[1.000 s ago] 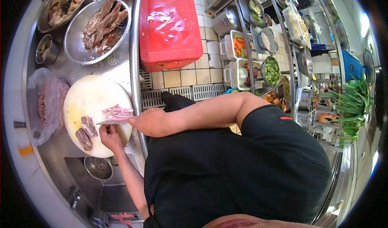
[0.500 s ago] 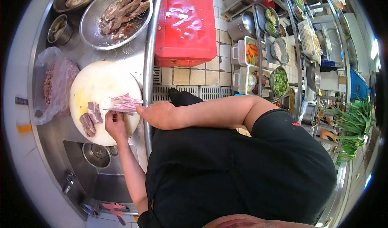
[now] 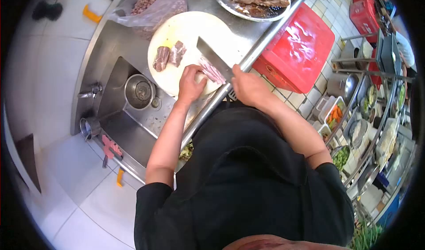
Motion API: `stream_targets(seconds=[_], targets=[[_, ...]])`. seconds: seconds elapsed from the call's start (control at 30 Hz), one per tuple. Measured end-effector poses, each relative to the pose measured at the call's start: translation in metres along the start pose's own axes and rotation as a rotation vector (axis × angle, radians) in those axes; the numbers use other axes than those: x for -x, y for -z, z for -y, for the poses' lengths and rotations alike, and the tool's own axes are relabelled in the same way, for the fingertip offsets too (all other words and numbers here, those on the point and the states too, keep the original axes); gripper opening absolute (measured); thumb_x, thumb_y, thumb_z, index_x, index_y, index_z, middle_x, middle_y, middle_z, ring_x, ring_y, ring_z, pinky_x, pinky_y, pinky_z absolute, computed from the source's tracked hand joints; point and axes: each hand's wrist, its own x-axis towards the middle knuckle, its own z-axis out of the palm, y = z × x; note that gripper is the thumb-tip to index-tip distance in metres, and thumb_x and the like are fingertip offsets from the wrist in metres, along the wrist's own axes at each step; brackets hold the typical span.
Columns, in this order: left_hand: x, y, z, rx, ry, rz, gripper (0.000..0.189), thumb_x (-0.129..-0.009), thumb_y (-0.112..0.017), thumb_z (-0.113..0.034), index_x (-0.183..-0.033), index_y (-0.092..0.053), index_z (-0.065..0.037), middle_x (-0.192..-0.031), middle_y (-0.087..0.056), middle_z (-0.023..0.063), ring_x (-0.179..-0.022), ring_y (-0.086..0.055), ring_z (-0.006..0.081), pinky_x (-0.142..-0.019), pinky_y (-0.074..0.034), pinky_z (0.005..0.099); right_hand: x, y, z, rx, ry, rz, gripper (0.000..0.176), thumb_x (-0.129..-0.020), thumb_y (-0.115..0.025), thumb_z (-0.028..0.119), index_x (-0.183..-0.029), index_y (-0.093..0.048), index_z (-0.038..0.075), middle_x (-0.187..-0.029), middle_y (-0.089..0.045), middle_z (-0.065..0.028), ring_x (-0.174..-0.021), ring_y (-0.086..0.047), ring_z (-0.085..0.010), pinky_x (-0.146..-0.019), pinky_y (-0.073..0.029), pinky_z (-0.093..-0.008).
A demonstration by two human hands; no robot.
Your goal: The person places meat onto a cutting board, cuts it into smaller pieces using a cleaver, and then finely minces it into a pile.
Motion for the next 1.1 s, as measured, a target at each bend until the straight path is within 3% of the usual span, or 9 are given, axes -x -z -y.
stream_targets(seconds=[0.17, 0.2, 0.27, 0.43, 0.5, 0.6, 0.7, 0.87, 1.1], targets=[[-0.014, -0.009, -0.019, -0.164, 0.008, 0.067, 0.031, -0.084, -0.081, -0.010, -0.112, -0.070, -0.001, -0.120, -0.067, 0.0161, -0.110, -0.069, 0.0319, -0.099, -0.056, 0.0406, 0.015, 0.029, -0.020, -0.093, -0.036, -0.084, 0.031, -0.107, -0.053, 0.021, -0.126, -0.046, -0.002, -0.091, -0.068, -0.0361, -0.094, -0.067, -0.0558, -0.081, -0.049, -0.0635], [-0.017, -0.004, -0.020, -0.139, 0.008, 0.074, 0.034, -0.085, -0.078, -0.010, -0.116, -0.069, -0.001, -0.124, -0.067, 0.0178, -0.117, -0.065, 0.0367, -0.102, -0.053, 0.0439, 0.022, 0.031, -0.022, -0.109, -0.038, -0.104, 0.028, -0.106, -0.054, 0.021, -0.123, -0.048, -0.001, -0.093, -0.068, -0.0357, -0.094, -0.067, -0.0551, -0.082, -0.049, -0.0642], [-0.033, 0.009, -0.005, -0.206, 0.041, -0.033, 0.035, -0.086, -0.076, -0.010, -0.119, -0.069, -0.002, -0.127, -0.067, 0.0186, -0.120, -0.064, 0.0379, -0.105, -0.051, 0.0457, 0.035, 0.034, -0.032, -0.127, -0.038, -0.127, 0.026, -0.105, -0.054, 0.020, -0.120, -0.050, 0.000, -0.094, -0.069, -0.0352, -0.094, -0.067, -0.0544, -0.084, -0.050, -0.0649], [-0.081, 0.051, -0.004, -0.548, -0.023, -0.139, 0.040, -0.091, -0.071, -0.011, -0.131, -0.068, -0.003, -0.129, -0.068, 0.0200, -0.122, -0.063, 0.0410, -0.108, -0.050, 0.0503, 0.063, 0.019, -0.068, -0.072, 0.091, 0.094, 0.024, -0.104, -0.058, 0.026, -0.121, -0.054, 0.009, -0.095, -0.071, -0.0299, -0.093, -0.068, -0.0522, -0.082, -0.051, -0.0631], [-0.096, 0.052, -0.003, -0.695, 0.124, 0.085, 0.042, -0.093, -0.071, -0.017, -0.133, -0.068, -0.005, -0.133, -0.069, 0.0211, -0.126, -0.061, 0.0425, -0.110, -0.048, 0.0525, 0.065, 0.013, -0.070, -0.082, 0.143, 0.070, 0.025, -0.104, -0.058, 0.027, -0.124, -0.056, 0.012, -0.095, -0.072, -0.0271, -0.095, -0.069, -0.0504, -0.082, -0.052, -0.0622], [-0.107, 0.056, -0.017, -0.770, 0.226, 0.215, 0.037, -0.102, -0.060, -0.022, -0.133, -0.067, -0.003, -0.135, -0.068, 0.0222, -0.125, -0.062, 0.0416, -0.108, -0.049, 0.0519, 0.060, 0.010, -0.064, 0.027, 0.130, 0.151, 0.026, -0.104, -0.058, 0.024, -0.126, -0.059, 0.011, -0.097, -0.073, -0.0258, -0.097, -0.070, -0.0488, -0.086, -0.053, -0.0613], [-0.103, 0.065, -0.043, -0.835, 0.281, 0.323, 0.037, -0.100, -0.061, -0.022, -0.132, -0.068, -0.004, -0.135, -0.068, 0.0221, -0.125, -0.063, 0.0408, -0.108, -0.049, 0.0520, 0.053, 0.015, -0.050, 0.049, 0.107, 0.087, 0.024, -0.103, -0.057, 0.021, -0.124, -0.061, 0.008, -0.098, -0.074, -0.0255, -0.098, -0.071, -0.0475, -0.086, -0.054, -0.0606], [-0.086, 0.053, 0.003, -0.707, 0.225, 0.190, 0.039, -0.090, -0.073, -0.024, -0.125, -0.072, -0.005, -0.125, -0.071, 0.0241, -0.121, -0.064, 0.0424, -0.106, -0.051, 0.0510, 0.020, 0.025, -0.037, 0.141, 0.111, 0.048, 0.024, -0.102, -0.057, 0.018, -0.121, -0.063, 0.005, -0.098, -0.075, -0.0261, -0.099, -0.073, -0.0451, -0.085, -0.056, -0.0590], [-0.061, 0.051, -0.022, -0.522, 0.349, 0.106, 0.050, -0.088, -0.075, -0.023, -0.131, -0.065, -0.001, -0.128, -0.069, 0.0309, -0.121, -0.066, 0.0463, -0.104, -0.052, 0.0513, 0.008, 0.036, -0.035, 0.087, 0.079, 0.015, 0.027, -0.104, -0.054, 0.020, -0.125, -0.060, 0.003, -0.100, -0.073, -0.0299, -0.101, -0.071, -0.0487, -0.087, -0.055, -0.0606]])
